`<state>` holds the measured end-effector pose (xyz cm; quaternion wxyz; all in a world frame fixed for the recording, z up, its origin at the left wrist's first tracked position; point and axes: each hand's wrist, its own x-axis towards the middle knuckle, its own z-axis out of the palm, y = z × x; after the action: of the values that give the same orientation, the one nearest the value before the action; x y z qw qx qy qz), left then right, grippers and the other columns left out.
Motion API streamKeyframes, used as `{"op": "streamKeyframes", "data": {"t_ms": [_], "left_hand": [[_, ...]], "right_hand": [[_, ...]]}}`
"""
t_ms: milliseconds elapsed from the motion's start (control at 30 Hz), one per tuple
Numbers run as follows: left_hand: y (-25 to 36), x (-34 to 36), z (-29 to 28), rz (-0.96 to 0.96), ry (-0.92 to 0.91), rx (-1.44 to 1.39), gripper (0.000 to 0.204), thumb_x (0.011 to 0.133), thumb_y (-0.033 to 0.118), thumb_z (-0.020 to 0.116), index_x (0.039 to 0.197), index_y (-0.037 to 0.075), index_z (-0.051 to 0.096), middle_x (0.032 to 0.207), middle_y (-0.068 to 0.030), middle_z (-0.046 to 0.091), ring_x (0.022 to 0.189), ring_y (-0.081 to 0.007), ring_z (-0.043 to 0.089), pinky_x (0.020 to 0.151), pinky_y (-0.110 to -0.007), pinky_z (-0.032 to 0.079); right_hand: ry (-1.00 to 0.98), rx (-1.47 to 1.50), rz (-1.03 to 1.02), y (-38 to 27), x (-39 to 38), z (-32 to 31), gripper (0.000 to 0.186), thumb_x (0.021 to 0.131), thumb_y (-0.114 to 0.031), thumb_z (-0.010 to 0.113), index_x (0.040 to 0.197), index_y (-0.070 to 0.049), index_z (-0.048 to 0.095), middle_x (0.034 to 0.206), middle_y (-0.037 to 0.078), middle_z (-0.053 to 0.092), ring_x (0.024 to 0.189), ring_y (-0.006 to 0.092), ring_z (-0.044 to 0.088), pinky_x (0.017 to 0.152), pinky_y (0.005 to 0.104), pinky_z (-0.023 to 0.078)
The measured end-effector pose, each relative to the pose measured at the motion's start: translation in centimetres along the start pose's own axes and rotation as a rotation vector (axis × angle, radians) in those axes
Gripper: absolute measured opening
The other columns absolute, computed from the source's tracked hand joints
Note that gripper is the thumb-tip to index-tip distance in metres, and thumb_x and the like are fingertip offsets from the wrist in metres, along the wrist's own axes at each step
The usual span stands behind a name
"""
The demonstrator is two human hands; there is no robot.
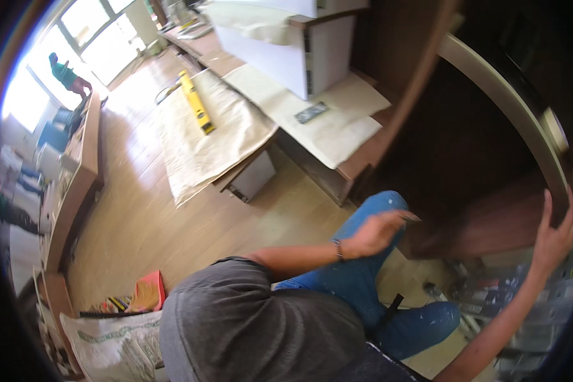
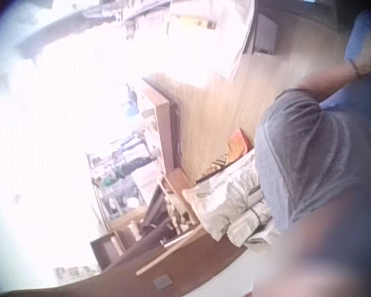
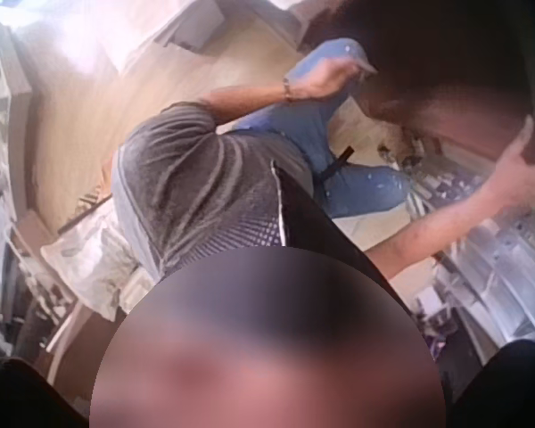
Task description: The person kneels and applies a strip of edge banding to the front edge of a wooden cabinet shelf. They smooth the banding with their hands and use a small metal tool to press it into place along the edge.
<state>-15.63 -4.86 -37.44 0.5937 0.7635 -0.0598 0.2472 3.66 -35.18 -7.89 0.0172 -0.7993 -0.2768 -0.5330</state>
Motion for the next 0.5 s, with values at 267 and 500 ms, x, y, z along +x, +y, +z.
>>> {"op": "streamKeyframes", "data": {"t_ms": [267, 500], "left_hand": [[-10.1, -9.1, -9.2, -0.63, 0.172, 0.586, 0.04, 0.119, 0.039, 0.047, 0.118, 0.002, 0.061, 0.107, -0.031, 0.07, 0.098, -0.0528, 0.066, 0.086, -0.053, 0.053], [-9.1, -30.1, -6.9, -1.128, -0.074, 0.601, 0.042, 0.114, 0.041, 0.053, 0.13, 0.005, 0.066, 0.121, -0.0325, 0.073, 0.118, -0.05, 0.07, 0.095, -0.054, 0.055]], "right_hand": [[0.242, 0.122, -0.082, 0.5, 1.0, 1.3, 0.048, 0.097, -0.04, 0.087, 0.125, -0.003, 0.075, 0.116, 0.011, 0.071, 0.109, 0.03, 0.07, 0.095, 0.0439, 0.055], [0.248, 0.258, -0.002, -0.7, 0.3, 1.1, 0.038, 0.091, -0.032, 0.093, 0.119, -0.008, 0.08, 0.116, 0.007, 0.079, 0.104, 0.0301, 0.074, 0.091, 0.042, 0.058]]}}
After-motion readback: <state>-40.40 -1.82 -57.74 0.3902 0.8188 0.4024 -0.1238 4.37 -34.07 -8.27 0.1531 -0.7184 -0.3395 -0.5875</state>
